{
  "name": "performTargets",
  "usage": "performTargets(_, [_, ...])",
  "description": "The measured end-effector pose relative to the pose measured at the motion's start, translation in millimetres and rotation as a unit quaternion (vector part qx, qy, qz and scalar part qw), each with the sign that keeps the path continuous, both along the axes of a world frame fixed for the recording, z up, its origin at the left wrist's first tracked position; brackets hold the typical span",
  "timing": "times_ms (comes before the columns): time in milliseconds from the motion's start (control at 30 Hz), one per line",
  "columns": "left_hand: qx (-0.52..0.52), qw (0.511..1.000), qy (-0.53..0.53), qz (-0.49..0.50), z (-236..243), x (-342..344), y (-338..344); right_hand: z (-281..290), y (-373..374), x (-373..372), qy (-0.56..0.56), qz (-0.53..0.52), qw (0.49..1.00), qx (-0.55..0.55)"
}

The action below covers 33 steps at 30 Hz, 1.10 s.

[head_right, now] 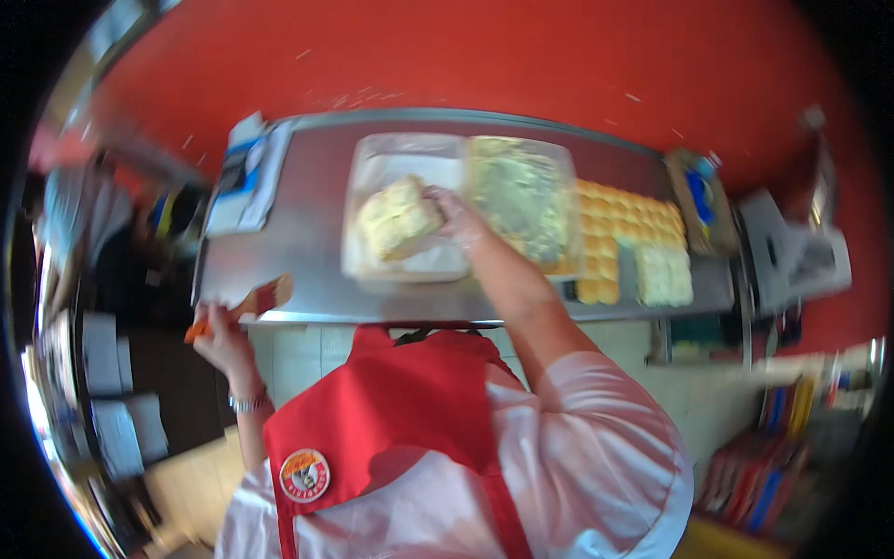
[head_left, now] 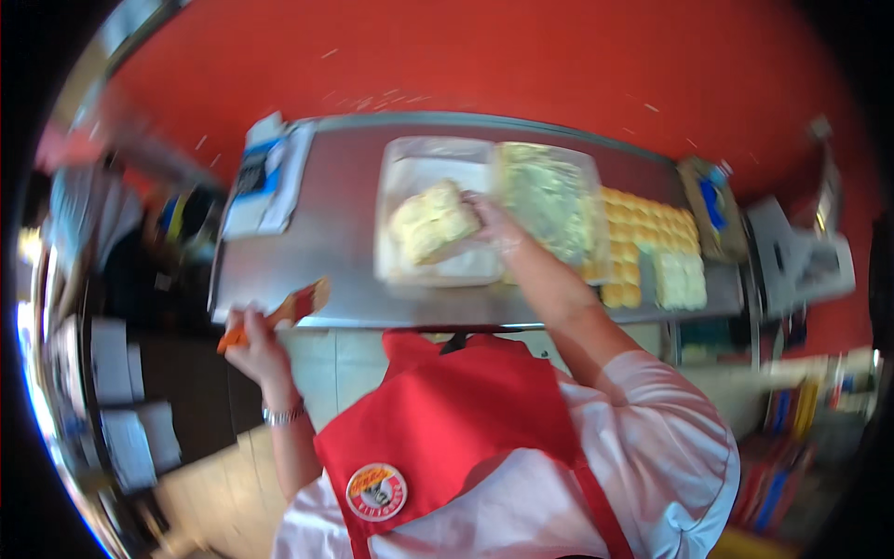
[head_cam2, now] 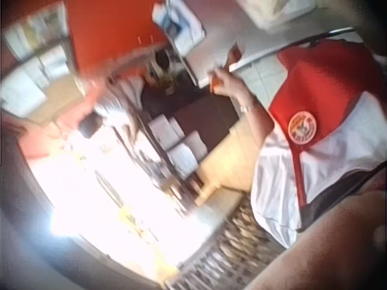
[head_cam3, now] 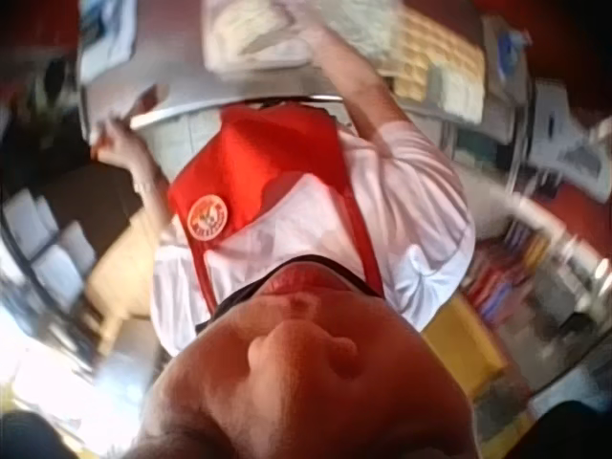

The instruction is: The person brushes a yellow spread onto bread rolls using a brush and presses the buttered side into a container of white granules.

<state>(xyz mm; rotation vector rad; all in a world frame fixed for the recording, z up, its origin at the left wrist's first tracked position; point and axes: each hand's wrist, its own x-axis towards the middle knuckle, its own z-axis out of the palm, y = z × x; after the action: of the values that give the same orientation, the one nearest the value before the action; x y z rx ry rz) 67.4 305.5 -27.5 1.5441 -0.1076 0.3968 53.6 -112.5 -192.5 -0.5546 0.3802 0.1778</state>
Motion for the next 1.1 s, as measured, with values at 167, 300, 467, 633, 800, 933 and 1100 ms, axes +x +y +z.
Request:
performTargets(167, [-0.100, 0.995, -0.006, 0.005, -1.1, -1.8, -8.1, 88.6, -34.8, -61.7, -0.084, -0.174, 0.981, -0.016])
performTargets(300, [-0.069, 0.997, -0.007, -0.041, -6.3, 5.8, -45.0, 152.7, -128.7, -190.5, -0.172, -0.254, 0.939, -0.154])
performTargets(467, [0.032, 0.996, -0.063, -0.056, -17.6, 3.4, -117.5, 185.5, -265.7, -350.4, 0.081, -0.275, 0.876, -0.389])
performTargets(633, [-0.090, 0.985, 0.005, -0.146, -4.3, -34.2, -198.1, 193.5, -311.7, -393.2, 0.297, -0.006, 0.849, -0.438])
performTargets(800, [-0.101, 0.983, -0.021, -0.153, 4.8, -79.6, -241.9, 186.0, -291.4, -378.8, 0.345, 0.233, 0.650, -0.635])
performTargets(933, [-0.075, 0.984, -0.031, -0.160, -9.5, -86.4, -231.3, 133.6, -326.0, -359.7, 0.312, 0.320, 0.624, -0.641])
performTargets(1100, [-0.041, 0.985, -0.071, -0.151, 2.7, -113.5, -235.1, 90.8, -372.1, -332.2, 0.280, 0.404, 0.615, -0.617])
